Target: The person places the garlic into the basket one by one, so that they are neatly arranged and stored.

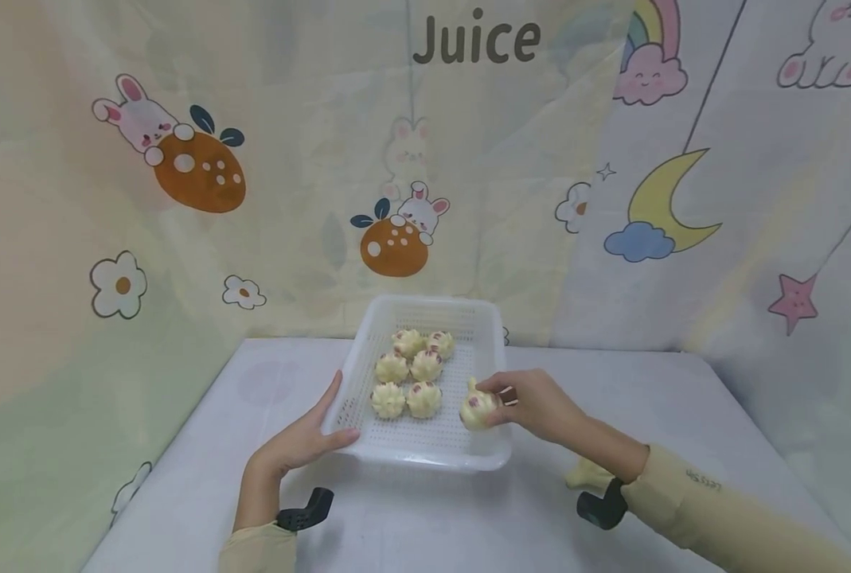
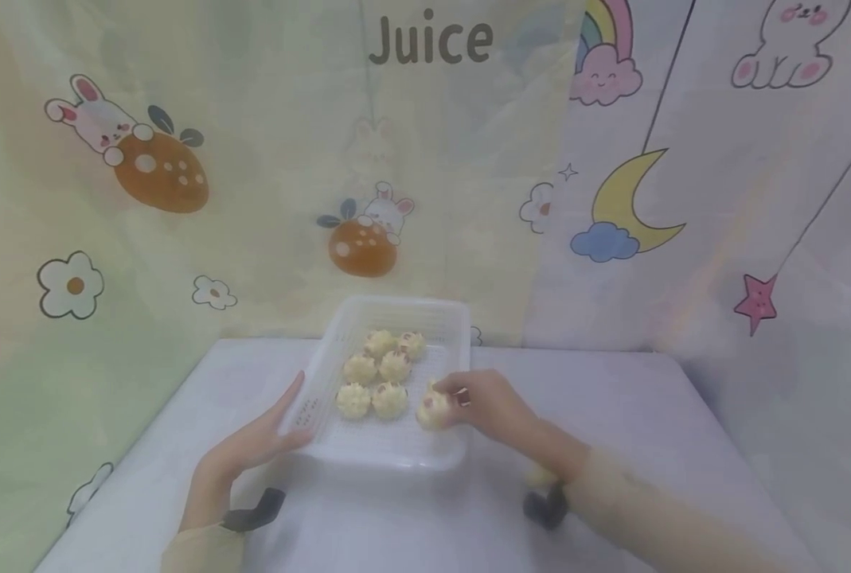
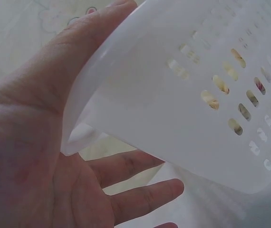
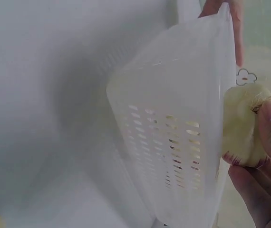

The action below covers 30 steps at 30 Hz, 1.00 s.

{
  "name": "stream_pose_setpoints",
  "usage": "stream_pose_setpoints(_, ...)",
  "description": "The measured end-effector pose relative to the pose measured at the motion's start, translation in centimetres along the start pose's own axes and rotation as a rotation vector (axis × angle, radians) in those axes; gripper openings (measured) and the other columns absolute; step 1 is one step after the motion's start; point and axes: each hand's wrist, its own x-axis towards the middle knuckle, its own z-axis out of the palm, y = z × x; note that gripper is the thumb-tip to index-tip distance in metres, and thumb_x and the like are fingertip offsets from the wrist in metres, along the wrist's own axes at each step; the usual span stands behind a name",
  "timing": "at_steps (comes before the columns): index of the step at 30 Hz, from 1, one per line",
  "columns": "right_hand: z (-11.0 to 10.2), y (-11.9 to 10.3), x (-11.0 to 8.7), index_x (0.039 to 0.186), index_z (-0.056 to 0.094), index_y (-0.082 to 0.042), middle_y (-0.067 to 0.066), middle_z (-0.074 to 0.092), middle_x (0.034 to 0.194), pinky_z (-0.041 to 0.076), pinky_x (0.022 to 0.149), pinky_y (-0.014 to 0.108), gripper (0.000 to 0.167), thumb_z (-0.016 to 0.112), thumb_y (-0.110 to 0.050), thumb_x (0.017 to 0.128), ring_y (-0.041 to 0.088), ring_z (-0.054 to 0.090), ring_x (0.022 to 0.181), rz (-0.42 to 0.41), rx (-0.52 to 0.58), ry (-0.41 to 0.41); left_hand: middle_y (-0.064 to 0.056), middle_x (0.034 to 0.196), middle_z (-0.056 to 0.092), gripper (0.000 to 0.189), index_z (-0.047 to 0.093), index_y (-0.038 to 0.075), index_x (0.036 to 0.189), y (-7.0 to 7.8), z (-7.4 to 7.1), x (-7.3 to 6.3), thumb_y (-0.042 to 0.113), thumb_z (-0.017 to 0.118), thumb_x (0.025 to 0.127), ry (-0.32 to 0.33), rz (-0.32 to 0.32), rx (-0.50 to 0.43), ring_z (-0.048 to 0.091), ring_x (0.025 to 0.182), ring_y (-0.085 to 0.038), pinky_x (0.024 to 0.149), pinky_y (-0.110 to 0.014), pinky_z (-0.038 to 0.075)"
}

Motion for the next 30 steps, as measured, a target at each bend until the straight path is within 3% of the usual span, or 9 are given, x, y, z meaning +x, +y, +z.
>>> stream_pose_setpoints(7, 0.1, -0.1, 2.0, 0.112, 0.07, -0.013, 0.003, 0.071, 0.109, 0.055, 0.075, 0.025, 0.045, 0.081, -0.025, 0.07, 0.019, 0.069, 0.093, -0.037, -0.029, -0.105, -0.009, 0.161, 0.007, 0.107, -0.012, 0.031, 0.151, 0.3, 0.0, 0.0, 0.039, 0.07, 0.084, -0.002, 0.0, -0.003, 0.015, 0.145, -0.037, 0.109, -0.063, 0.018)
stream_pose_setpoints(12, -0.5, -0.5, 3.7, 0.11, 0.07, -0.012, 0.004, 0.07, 0.109, 0.055, 0.077, 0.026, 0.044, 0.082, -0.021, 0.069, 0.023, 0.068, 0.098, -0.067, 0.008, -0.199, -0.01, 0.16, 0.01, 0.106, -0.011, 0.03, 0.152, 0.3, 0.0, 0.0, 0.034, 0.07, 0.084, 0.004, 0.002, -0.01, 0.018, 0.144, -0.037, 0.109, -0.062, 0.019)
stream_pose_setpoints(17, -0.7, -0.7, 5.4, 0.11, 0.07, -0.013, 0.004, 0.069, 0.113, 0.055, 0.079, 0.03, 0.044, 0.082, -0.021, 0.069, 0.026, 0.067, 0.104, -0.043, 0.04, -0.277, -0.011, 0.16, 0.012, 0.106, -0.01, 0.032, 0.152, 0.3, 0.1, 0.0, 0.034, 0.071, 0.084, 0.008, -0.004, -0.018, 0.02, 0.144, -0.037, 0.109, -0.062, 0.02)
stream_pose_setpoints(30, 1.0, 0.1, 7.8, 0.112, 0.07, -0.013, 0.004, 0.069, 0.114, 0.055, 0.079, 0.029, 0.046, 0.082, -0.022, 0.069, 0.024, 0.067, 0.104, -0.031, 0.068, -0.317, -0.011, 0.16, 0.011, 0.109, -0.012, 0.032, 0.151, 0.0, 0.1, 0.3, 0.037, 0.072, 0.082, 0.007, 0.013, -0.023, 0.02, 0.143, -0.038, 0.109, -0.062, 0.02)
